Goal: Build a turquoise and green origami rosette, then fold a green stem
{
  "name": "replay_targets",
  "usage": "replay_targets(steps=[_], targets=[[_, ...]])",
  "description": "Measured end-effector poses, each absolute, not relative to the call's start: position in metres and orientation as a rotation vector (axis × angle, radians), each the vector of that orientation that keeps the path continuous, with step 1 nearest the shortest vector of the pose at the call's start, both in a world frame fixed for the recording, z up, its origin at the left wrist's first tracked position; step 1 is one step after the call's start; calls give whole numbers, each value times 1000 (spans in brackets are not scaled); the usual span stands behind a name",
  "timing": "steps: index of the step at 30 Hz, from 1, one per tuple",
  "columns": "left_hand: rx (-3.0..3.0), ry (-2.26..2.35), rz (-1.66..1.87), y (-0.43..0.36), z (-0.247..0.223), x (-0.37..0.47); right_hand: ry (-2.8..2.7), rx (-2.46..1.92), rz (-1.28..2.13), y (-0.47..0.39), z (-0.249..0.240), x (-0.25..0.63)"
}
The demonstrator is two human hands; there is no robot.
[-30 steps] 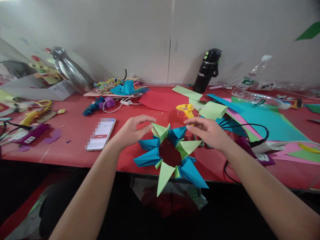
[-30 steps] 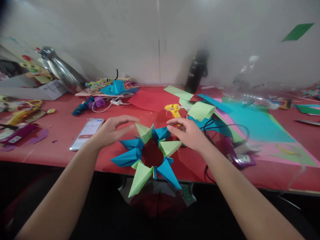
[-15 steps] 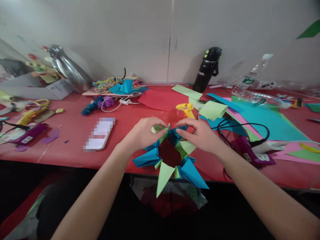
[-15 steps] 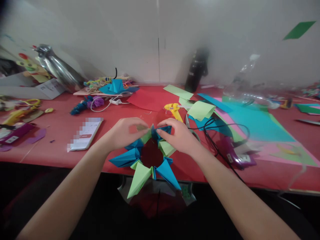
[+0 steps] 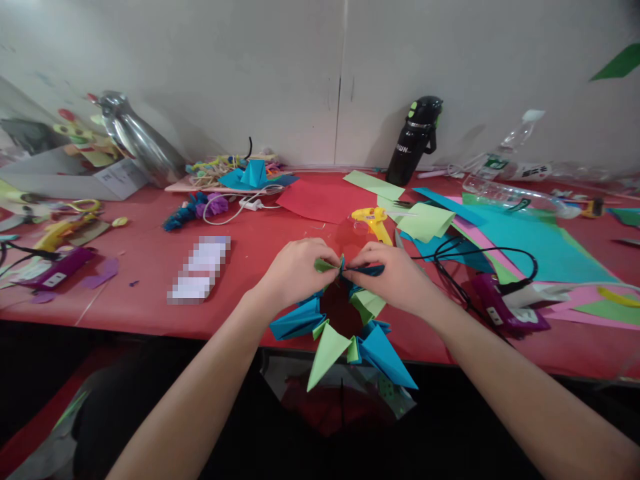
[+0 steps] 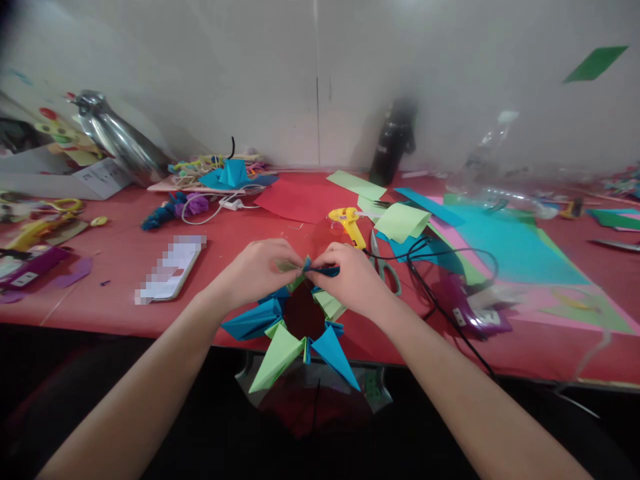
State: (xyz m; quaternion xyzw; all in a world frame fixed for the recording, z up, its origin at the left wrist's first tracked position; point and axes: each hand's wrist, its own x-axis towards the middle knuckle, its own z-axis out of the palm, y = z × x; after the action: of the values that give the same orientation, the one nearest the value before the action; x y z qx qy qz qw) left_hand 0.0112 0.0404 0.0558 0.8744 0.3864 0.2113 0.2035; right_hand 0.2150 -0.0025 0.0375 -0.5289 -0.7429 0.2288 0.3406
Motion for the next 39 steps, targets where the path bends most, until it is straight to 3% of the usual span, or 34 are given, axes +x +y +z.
replay_targets(steps=[33, 39], targets=[[2405, 1038, 654, 42, 58, 6, -1925, -1313, 589, -4, 38, 220], [2461, 1042, 783, 27, 83, -11, -1801, -1451, 485, 4, 29, 228]])
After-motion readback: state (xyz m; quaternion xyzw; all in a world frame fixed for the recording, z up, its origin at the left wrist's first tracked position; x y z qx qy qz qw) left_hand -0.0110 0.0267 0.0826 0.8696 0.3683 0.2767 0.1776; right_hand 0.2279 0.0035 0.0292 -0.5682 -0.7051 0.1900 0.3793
